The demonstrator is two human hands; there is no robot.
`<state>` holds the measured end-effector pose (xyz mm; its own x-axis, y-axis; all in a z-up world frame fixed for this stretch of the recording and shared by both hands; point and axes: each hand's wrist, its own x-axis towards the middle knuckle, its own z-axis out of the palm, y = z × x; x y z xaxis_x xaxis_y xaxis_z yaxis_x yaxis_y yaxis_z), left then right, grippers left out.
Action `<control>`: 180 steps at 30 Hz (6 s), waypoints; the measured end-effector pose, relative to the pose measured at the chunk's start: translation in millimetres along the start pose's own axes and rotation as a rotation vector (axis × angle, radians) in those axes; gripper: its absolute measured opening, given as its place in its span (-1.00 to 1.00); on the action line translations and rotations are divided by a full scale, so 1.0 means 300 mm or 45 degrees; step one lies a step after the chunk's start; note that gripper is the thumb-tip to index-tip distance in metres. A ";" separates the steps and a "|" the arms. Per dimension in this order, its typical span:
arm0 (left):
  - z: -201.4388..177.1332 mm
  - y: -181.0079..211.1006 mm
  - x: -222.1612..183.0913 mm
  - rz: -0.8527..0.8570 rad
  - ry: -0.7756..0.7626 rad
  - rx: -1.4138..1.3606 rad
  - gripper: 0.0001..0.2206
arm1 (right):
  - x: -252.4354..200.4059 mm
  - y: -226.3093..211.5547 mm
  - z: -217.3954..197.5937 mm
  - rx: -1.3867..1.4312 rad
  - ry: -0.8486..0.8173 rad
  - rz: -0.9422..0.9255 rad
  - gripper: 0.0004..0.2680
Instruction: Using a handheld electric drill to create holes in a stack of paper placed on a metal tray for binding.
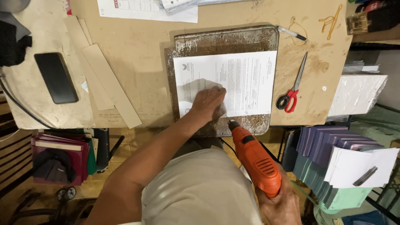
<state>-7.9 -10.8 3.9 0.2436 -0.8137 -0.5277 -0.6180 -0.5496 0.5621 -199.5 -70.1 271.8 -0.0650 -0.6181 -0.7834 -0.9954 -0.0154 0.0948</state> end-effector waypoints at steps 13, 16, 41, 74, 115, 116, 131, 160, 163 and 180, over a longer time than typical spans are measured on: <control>-0.100 0.050 0.007 -0.172 -0.150 -0.075 -0.70 | -0.022 -0.121 -0.031 -0.145 -0.042 -0.046 -0.42; 0.043 -0.001 0.034 0.004 0.323 0.020 -0.71 | -0.022 -0.145 -0.032 -0.198 -0.094 0.003 -0.40; -0.006 0.012 0.040 -0.125 0.075 0.039 -0.63 | 0.045 -0.196 0.005 -0.210 -0.062 0.045 -0.37; 0.086 0.001 0.025 0.010 0.461 0.012 -0.71 | 0.046 -0.095 0.039 -0.188 -0.007 -0.274 -0.36; 0.002 -0.205 -0.049 0.089 0.010 0.239 -0.77 | -0.198 -0.147 0.153 -0.065 -0.039 0.039 -0.35; -0.006 -0.207 -0.051 0.097 0.015 0.237 -0.77 | -0.197 -0.149 0.153 -0.061 -0.029 0.044 -0.35; 0.001 -0.215 -0.029 0.070 -0.133 0.266 -0.78 | -0.183 -0.135 0.173 -0.037 -0.009 0.074 -0.35; -0.009 -0.195 -0.014 -0.028 -0.235 0.159 -0.75 | -0.153 -0.167 0.170 -0.142 -0.047 0.031 -0.47; -0.129 -0.147 -0.103 -0.053 -0.204 0.056 -0.89 | -0.128 -0.167 0.173 -0.200 -0.042 0.007 -0.39; 0.071 -0.227 -0.058 0.152 0.295 -0.063 -0.88 | -0.144 -0.280 0.181 -0.227 -0.065 0.023 -0.38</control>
<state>14.1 44.9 -38.8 0.3392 -0.8917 -0.2995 -0.6168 -0.4513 0.6449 -116.7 0.5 264.4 -0.0909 -0.5789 -0.8104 -0.9661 -0.1463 0.2128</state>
